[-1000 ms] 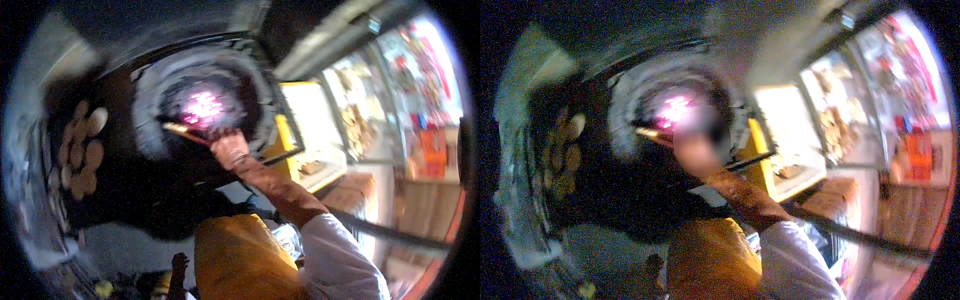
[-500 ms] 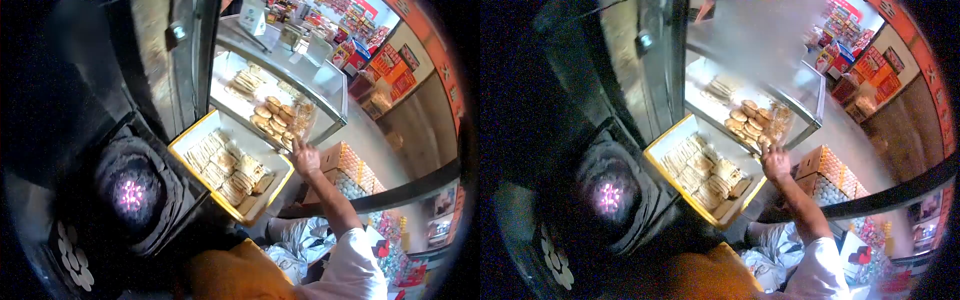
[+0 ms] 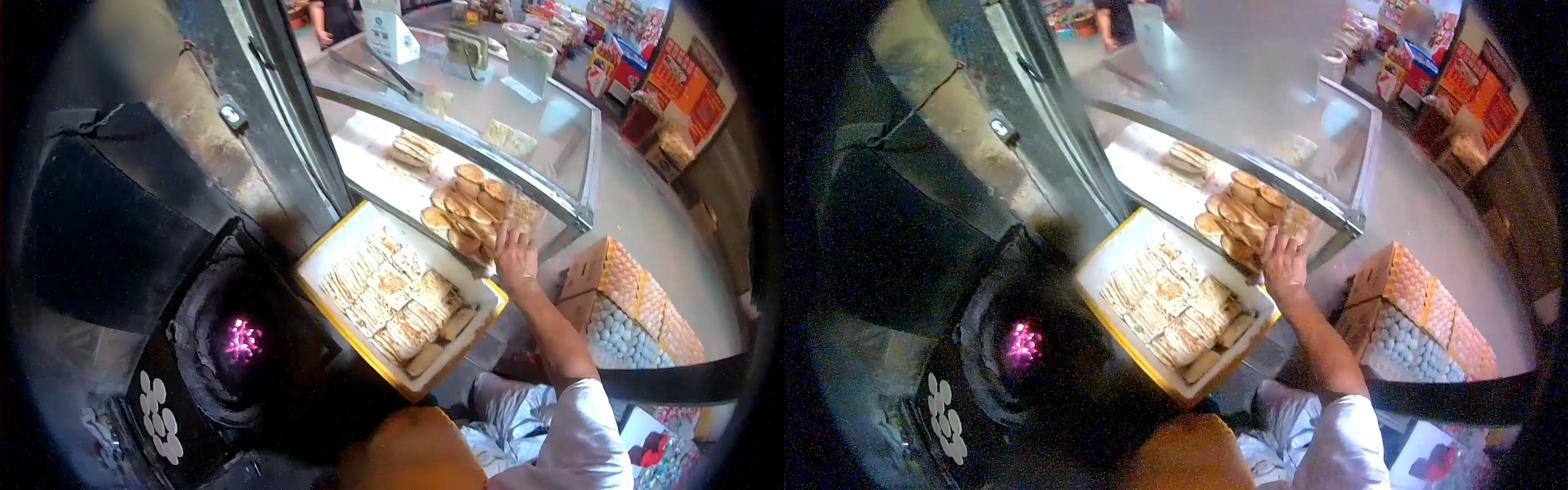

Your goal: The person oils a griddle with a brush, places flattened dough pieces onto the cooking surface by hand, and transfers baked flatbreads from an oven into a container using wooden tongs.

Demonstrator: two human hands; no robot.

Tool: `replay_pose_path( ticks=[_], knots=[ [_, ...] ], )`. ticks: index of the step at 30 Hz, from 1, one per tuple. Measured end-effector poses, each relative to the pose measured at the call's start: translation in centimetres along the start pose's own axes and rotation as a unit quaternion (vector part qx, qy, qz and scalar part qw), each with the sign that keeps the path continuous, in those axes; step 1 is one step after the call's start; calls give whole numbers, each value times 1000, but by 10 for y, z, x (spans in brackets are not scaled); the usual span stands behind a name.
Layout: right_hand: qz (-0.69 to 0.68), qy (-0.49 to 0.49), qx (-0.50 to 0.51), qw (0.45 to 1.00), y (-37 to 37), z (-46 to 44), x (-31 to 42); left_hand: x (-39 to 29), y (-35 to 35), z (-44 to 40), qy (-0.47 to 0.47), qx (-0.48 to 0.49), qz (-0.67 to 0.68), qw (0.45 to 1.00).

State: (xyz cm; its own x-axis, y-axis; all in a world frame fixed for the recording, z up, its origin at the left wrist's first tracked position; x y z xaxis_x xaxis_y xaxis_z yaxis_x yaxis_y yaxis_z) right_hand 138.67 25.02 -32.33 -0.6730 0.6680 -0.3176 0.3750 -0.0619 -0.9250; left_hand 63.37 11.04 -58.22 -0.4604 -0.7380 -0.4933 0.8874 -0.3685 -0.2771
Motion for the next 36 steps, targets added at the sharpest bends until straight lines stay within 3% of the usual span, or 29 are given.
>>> replay_pose_path(
  ticks=[2,4,10,14,16,18,19,20,21,23,24,25,26,27,28,30,32,34,36],
  knots=[
    [-1,-7,-20,1000,-3,33,-13,10,-4,2,2,5,-8,1000],
    [-109,-53,-26,992,-23,79,-11,23,-12,2,-3,11,-15,1000],
    [-338,-61,114,932,-42,262,34,65,-52,-20,40,48,-30,998],
    [-441,61,196,874,-29,391,68,105,-100,-48,121,76,-62,988],
    [-479,108,180,853,-15,464,78,123,-124,-65,151,75,-83,982],
    [-518,223,280,777,-39,521,92,138,-150,-73,181,74,-109,975],
    [-491,252,315,772,-33,552,96,148,-161,-75,201,80,-132,967],
    [-460,287,350,764,-24,585,88,158,-171,-67,232,82,-166,955],
    [-391,253,376,801,-28,608,83,168,-182,-58,263,82,-198,941],
    [-271,208,396,852,-35,636,83,173,-200,-51,396,87,-332,852],
    [-270,203,393,855,-35,642,84,178,-205,-48,457,85,-392,794],
    [-316,231,441,808,-31,651,83,186,-205,-41,511,83,-449,728],
    [-359,258,486,754,-29,658,81,185,-206,-30,510,80,-444,733],
    [-345,208,506,762,-21,655,81,194,-207,-20,497,82,-432,748],
    [-299,62,443,843,-17,645,79,202,-207,-13,471,87,-403,780],
    [-291,17,473,831,4,616,85,232,-205,4,351,83,-269,893],
    [-274,-27,475,836,6,583,100,256,-205,24,243,56,-139,958],
    [-412,-4,455,789,-14,554,123,272,-206,44,176,22,-44,983],
    [-419,52,525,739,-35,535,142,290,-208,63,140,-2,11,990]
  ],
)
Point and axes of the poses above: each hand's wrist, its own z-axis away from the middle knuckle, its own y-axis out of the palm, x = y × z, the point moved 3 cm from there along -z, towards the middle knuckle, and after that the axes turned 10 degrees about y, right-handed, at the moved point
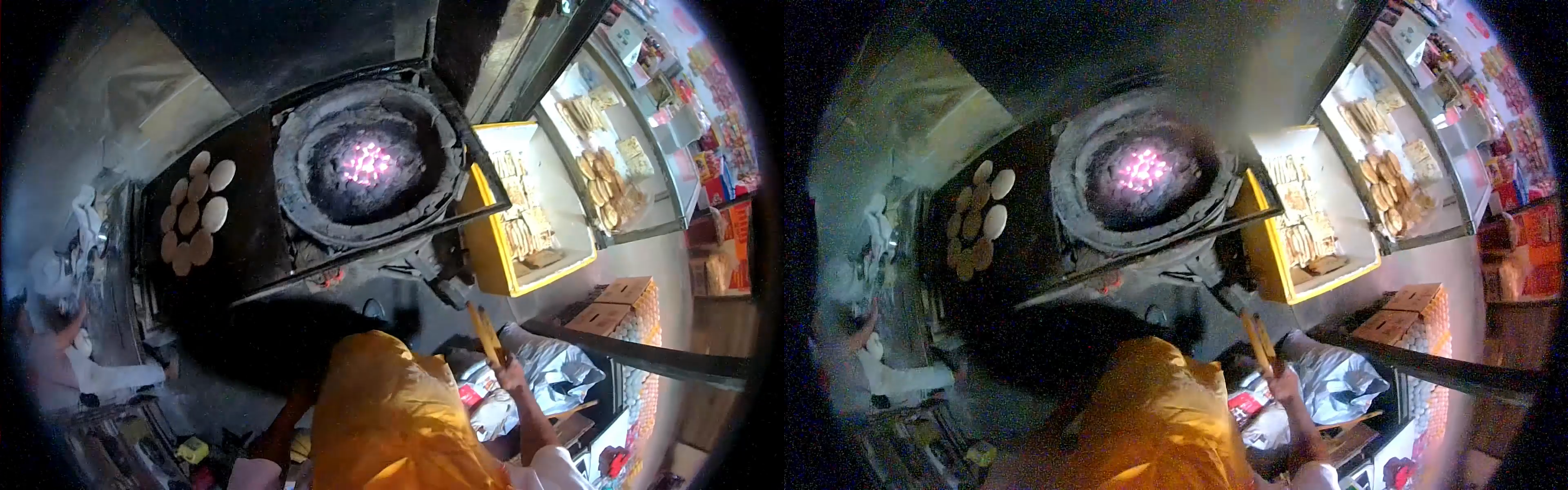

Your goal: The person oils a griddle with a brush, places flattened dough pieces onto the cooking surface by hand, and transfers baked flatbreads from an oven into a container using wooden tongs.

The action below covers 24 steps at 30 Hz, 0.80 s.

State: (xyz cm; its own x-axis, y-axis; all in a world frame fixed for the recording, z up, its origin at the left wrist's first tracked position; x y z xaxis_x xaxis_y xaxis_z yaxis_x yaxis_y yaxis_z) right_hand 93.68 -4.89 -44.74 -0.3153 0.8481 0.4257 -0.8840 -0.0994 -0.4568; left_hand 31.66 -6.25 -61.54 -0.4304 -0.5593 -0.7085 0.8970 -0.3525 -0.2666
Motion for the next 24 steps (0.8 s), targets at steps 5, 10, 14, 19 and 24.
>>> replay_pose_path(
  ticks=[5,10,14,19,24],
  knots=[
    [-68,-118,-91,986,45,-21,-8,26,-52,50,-64,-62,69,994],
    [58,-295,-225,927,28,14,164,59,-113,88,-137,-126,118,975],
    [269,-279,-297,873,5,-52,276,70,-146,85,-171,-175,146,959],
    [399,-55,-270,875,-4,-205,372,54,-224,59,-162,-337,140,917],
    [473,-40,-222,852,22,-215,457,-1,-385,38,-57,-559,12,827]
  ],
)
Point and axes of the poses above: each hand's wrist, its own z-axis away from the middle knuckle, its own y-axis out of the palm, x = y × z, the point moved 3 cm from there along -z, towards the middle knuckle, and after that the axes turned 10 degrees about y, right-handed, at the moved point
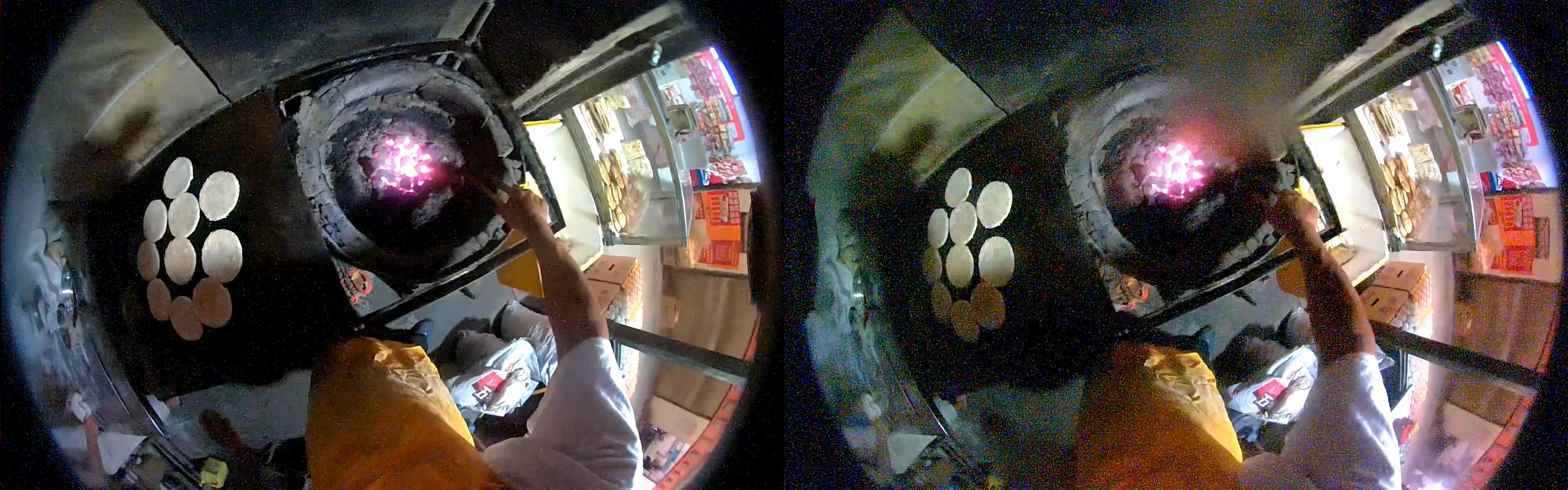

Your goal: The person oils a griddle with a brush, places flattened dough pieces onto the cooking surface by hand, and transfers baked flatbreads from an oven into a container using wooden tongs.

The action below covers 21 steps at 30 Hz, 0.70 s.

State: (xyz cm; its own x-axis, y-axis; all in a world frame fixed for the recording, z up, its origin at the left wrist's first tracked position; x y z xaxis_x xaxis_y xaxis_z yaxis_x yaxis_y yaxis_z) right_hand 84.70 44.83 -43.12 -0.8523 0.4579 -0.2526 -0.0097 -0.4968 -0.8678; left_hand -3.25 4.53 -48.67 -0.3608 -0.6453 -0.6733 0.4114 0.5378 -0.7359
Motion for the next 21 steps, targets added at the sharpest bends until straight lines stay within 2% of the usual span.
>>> replay_pose_path(
  ticks=[1,3,5,7,8,10,11,13,15,16,21],
  knots=[
    [4,-33,-17,999,-24,18,21,-20,-5,-32,34,-34,-9,999],
    [-12,10,85,996,-20,8,26,-59,-10,-91,85,-72,-18,994],
    [-7,31,118,993,-12,-3,20,-90,-6,-143,109,-87,-1,990],
    [13,24,13,1000,-14,8,8,-112,7,-194,102,-61,31,992],
    [3,51,-2,999,-56,43,28,-117,15,-213,89,-34,52,994],
    [-29,41,-52,997,-64,37,11,-129,37,-249,58,11,87,994],
    [-86,24,-82,993,-75,38,5,-132,45,-260,41,34,102,993],
    [-48,53,-87,994,-104,21,-1,-138,61,-276,15,63,124,990],
    [-55,44,-123,990,-167,40,27,-143,74,-284,2,82,138,987],
    [-68,7,-179,981,-185,39,30,-146,78,-285,-2,84,146,986],
    [-62,48,-184,980,-210,-21,27,-157,96,-290,-7,97,174,980]
  ],
)
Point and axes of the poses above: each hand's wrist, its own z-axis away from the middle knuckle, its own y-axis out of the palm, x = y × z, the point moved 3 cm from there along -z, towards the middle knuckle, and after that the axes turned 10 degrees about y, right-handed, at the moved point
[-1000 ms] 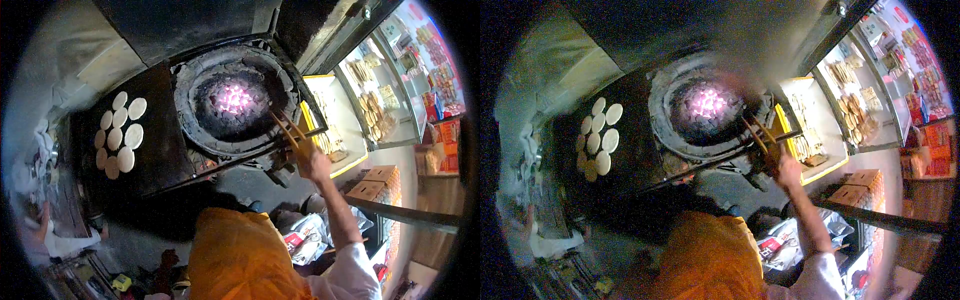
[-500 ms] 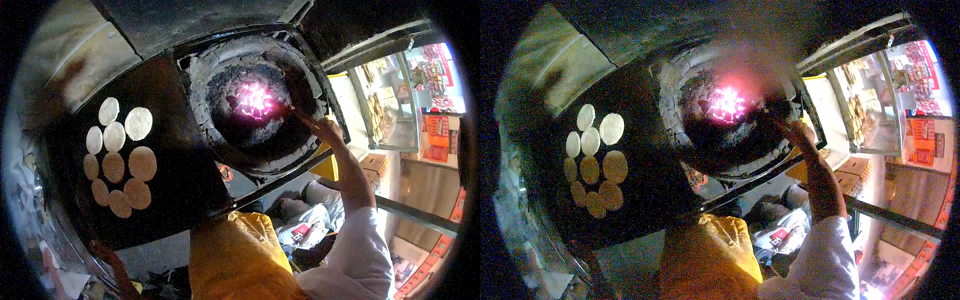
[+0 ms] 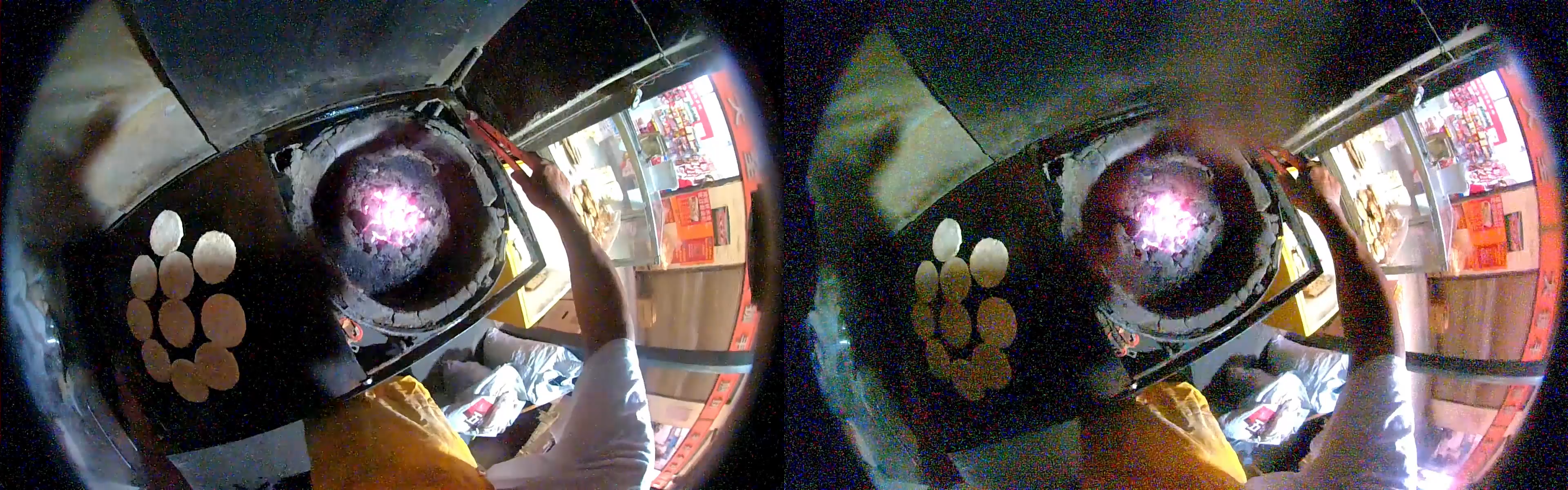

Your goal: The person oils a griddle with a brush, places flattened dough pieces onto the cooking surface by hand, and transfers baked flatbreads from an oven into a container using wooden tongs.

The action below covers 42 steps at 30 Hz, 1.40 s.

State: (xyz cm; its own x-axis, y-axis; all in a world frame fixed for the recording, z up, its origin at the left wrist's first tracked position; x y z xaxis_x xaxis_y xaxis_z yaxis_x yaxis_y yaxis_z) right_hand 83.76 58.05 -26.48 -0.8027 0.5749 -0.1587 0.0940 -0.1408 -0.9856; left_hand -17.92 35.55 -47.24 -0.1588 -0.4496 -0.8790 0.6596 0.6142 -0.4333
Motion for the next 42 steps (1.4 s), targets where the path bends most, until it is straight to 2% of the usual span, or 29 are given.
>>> replay_pose_path(
  ticks=[5,7,8,11,13,15,16,17,18,19,20,21,22,23,24,25,26,27,28,29,31,33,35,37,39,40,41,42],
  knots=[
    [-10,-4,49,999,-2,-33,44,-4,14,14,2,5,17,1000],
    [-17,56,2,998,34,-60,38,-11,13,20,5,1,16,1000],
    [-57,-7,-40,998,46,-59,24,-13,16,24,7,4,16,1000],
    [-109,19,-36,993,88,-33,-59,-22,31,27,9,13,21,1000],
    [-133,39,-104,985,101,25,-120,-27,41,29,8,16,27,999],
    [-133,111,-74,982,103,89,-187,-36,50,38,6,22,28,999],
    [-168,57,-131,975,116,123,-224,-43,57,44,7,28,31,999],
    [-244,116,-23,963,119,161,-256,-49,68,49,10,34,32,999],
    [-254,125,-69,957,173,195,-340,-58,78,57,9,43,37,998],
    [-81,43,-151,984,224,233,-408,-63,88,67,10,51,39,998],
    [-173,173,-98,965,189,283,-371,-68,102,80,7,60,41,997],
    [-241,244,20,939,148,315,-330,-76,113,93,4,68,42,997],
    [-277,202,-45,938,172,347,-346,-84,125,106,2,75,46,996],
    [-303,267,25,914,196,381,-368,-90,141,121,-2,82,50,995],
    [-302,280,38,910,230,411,-386,-97,157,136,-6,92,55,994],
    [-266,249,-2,931,254,438,-392,-103,175,151,-9,102,59,993],
    [-298,260,33,918,256,455,-379,-108,194,165,-13,115,63,991],
    [-297,281,136,902,248,461,-362,-114,211,179,-17,124,67,990],
    [-318,271,126,899,257,469,-354,-119,228,194,-21,134,70,988],
    [-364,245,61,896,310,496,-371,-124,247,209,-24,146,73,986],
    [-426,245,108,864,297,502,-347,-133,281,235,-30,168,75,982],
    [-310,237,189,901,311,509,-350,-140,316,261,-37,192,72,978],
    [-343,233,182,892,323,527,-363,-147,347,283,-44,212,64,974],
    [-426,235,126,865,342,545,-379,-147,373,293,-50,223,52,972],
    [-411,291,204,839,329,549,-390,-140,395,286,-46,230,44,971],
    [-429,273,165,845,339,554,-398,-133,402,283,-48,226,36,972],
    [-478,310,160,806,341,558,-403,-136,406,293,-47,241,32,969],
    [-461,358,203,786,327,550,-400,-147,413,309,-49,323,116,938]
  ],
)
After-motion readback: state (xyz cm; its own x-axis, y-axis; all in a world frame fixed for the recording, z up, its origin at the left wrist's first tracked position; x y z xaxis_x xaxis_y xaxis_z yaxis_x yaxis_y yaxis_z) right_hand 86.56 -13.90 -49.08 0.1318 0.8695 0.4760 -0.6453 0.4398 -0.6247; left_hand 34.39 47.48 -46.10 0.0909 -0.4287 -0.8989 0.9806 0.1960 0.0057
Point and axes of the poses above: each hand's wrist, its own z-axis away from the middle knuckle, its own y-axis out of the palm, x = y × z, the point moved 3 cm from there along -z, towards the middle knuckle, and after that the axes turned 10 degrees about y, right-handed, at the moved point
